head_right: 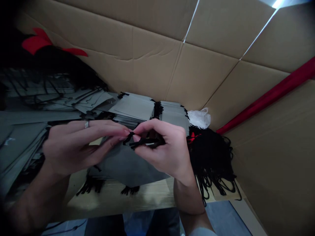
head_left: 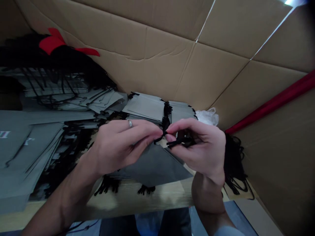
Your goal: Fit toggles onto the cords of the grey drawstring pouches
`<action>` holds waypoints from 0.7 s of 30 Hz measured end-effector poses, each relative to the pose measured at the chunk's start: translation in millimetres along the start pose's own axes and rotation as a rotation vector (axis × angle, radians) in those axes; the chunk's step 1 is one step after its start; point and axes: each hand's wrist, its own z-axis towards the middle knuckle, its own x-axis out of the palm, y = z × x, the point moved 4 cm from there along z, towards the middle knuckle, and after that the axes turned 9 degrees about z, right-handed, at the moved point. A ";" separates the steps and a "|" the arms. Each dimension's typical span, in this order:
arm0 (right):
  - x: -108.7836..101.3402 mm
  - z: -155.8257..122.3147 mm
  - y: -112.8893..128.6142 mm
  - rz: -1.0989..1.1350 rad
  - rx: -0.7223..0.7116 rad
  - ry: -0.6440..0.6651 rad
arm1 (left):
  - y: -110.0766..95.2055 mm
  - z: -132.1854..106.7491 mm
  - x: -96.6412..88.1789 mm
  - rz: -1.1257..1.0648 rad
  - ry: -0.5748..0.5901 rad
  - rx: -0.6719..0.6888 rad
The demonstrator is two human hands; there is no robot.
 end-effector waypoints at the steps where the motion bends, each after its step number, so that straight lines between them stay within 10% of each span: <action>1: 0.3 0.3 0.0 -0.010 0.002 -0.004 | -1.7 -0.6 2.6 0.039 0.009 0.019; 10: 1.5 -1.8 2.3 -0.055 -0.012 -0.049 | -7.3 -6.6 20.6 0.058 -0.108 0.037; 21: 7.6 8.4 -5.0 0.346 0.129 -0.049 | -2.1 0.2 16.3 -0.243 -0.132 -0.259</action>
